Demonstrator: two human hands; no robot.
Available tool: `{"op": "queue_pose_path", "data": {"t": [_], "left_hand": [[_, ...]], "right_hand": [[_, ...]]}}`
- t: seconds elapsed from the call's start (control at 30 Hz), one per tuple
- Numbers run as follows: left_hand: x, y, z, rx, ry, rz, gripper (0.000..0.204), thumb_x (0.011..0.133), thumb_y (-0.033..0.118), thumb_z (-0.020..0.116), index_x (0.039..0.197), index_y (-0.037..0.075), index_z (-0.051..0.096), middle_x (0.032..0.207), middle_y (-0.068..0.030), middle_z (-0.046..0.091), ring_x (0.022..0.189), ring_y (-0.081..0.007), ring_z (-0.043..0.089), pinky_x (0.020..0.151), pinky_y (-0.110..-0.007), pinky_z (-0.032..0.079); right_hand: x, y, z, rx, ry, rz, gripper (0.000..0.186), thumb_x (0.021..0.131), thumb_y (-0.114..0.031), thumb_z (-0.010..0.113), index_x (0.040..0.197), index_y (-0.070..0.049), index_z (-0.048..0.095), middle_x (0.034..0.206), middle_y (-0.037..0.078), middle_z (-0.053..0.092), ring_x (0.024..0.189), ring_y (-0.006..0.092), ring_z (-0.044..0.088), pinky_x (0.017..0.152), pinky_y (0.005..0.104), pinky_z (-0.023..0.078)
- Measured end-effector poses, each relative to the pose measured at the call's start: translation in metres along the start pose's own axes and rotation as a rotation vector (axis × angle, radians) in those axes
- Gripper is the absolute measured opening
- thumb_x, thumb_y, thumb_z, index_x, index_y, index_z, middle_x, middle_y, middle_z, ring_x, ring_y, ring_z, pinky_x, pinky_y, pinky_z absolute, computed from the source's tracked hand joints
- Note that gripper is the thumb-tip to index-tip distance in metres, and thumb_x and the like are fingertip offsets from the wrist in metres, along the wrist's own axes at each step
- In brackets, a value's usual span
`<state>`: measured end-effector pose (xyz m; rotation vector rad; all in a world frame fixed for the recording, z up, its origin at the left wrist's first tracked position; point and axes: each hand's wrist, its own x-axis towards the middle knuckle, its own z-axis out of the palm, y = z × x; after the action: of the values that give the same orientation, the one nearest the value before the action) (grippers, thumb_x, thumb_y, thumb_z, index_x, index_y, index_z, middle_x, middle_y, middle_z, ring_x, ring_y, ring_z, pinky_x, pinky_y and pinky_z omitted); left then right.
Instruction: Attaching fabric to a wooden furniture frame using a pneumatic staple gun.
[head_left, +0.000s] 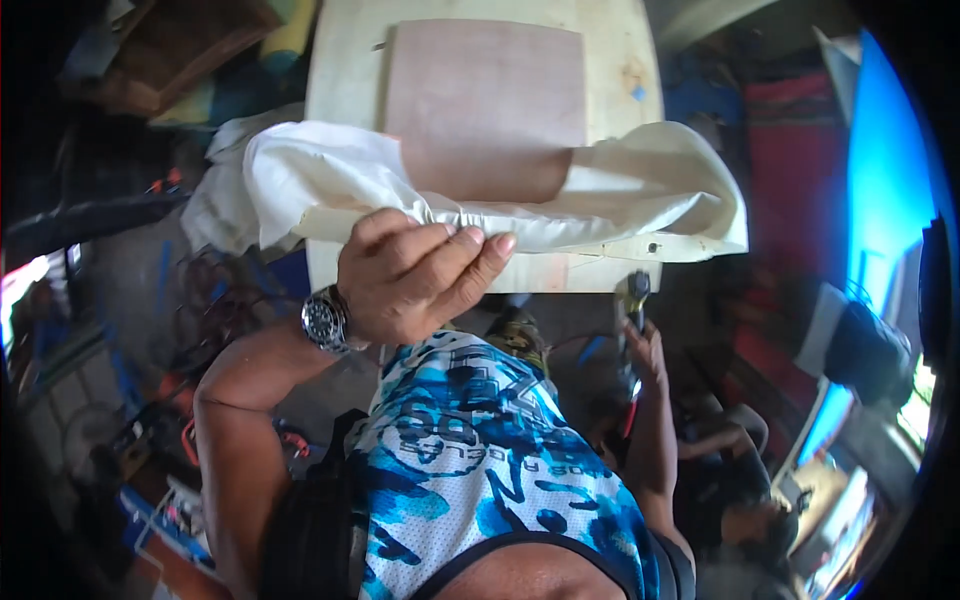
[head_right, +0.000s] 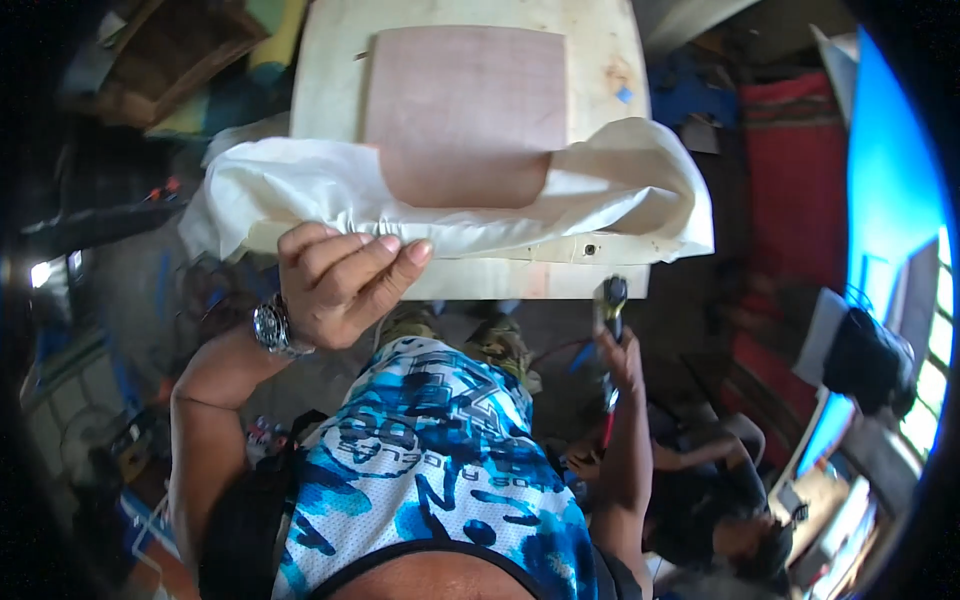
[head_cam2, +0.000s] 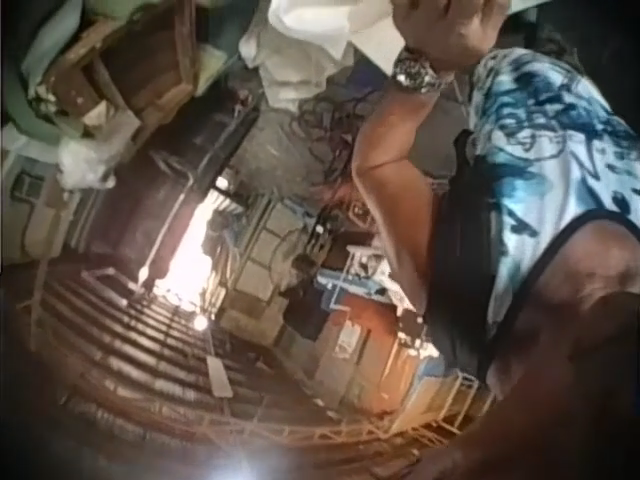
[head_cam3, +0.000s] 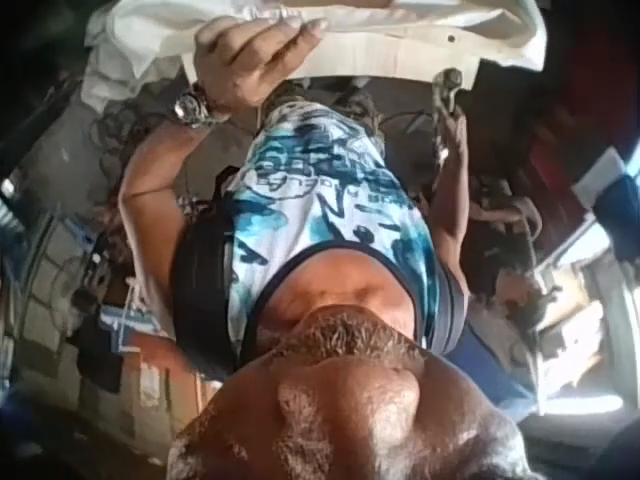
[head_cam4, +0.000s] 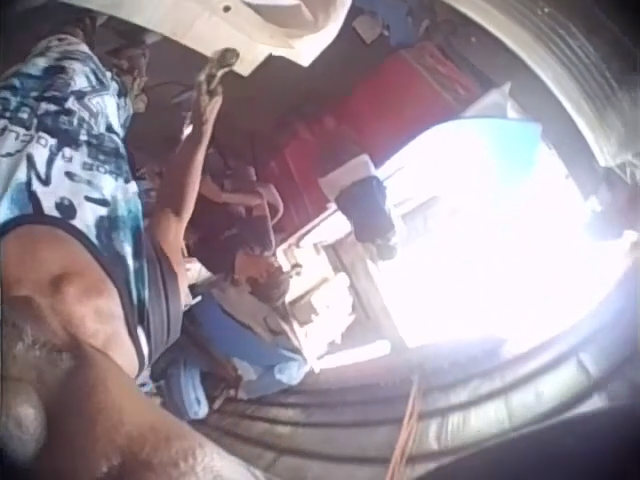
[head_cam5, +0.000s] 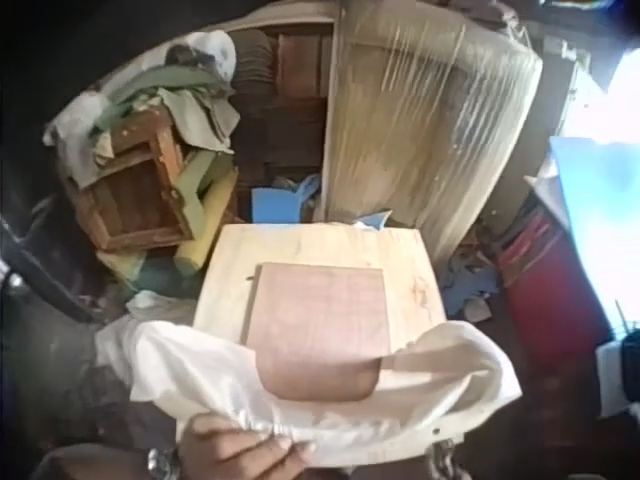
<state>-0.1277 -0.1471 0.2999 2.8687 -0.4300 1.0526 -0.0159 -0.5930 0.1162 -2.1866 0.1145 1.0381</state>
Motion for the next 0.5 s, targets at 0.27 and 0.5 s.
{"op": "queue_pose_path", "data": {"t": [0.27, 0.5], "left_hand": [[0.007, 0.005, 0.022, -0.204, 0.076, 0.031, 0.026, 0.083, 0.019, 0.069, 0.108, 0.013, 0.072, 0.109, 0.0032, 0.063, 0.103, -0.0130, 0.057, 0.096, -0.038, 0.044], [0.013, 0.007, 0.025, -0.199, 0.091, 0.098, 0.023, 0.085, 0.019, 0.069, 0.106, 0.010, 0.072, 0.101, 0.0011, 0.060, 0.096, -0.0133, 0.057, 0.090, -0.037, 0.046]], "right_hand": [[-0.234, -0.194, 0.022, 0.526, 0.088, -0.410, 0.045, 0.084, -0.031, 0.062, 0.107, 0.008, 0.058, 0.081, 0.013, 0.063, 0.072, 0.0205, 0.061, 0.070, 0.0326, 0.050], [-0.246, -0.262, 0.029, 0.388, 0.180, -0.407, 0.055, 0.083, -0.041, 0.074, 0.112, 0.003, 0.058, 0.087, 0.006, 0.063, 0.079, 0.0140, 0.060, 0.071, 0.0268, 0.047]]}}
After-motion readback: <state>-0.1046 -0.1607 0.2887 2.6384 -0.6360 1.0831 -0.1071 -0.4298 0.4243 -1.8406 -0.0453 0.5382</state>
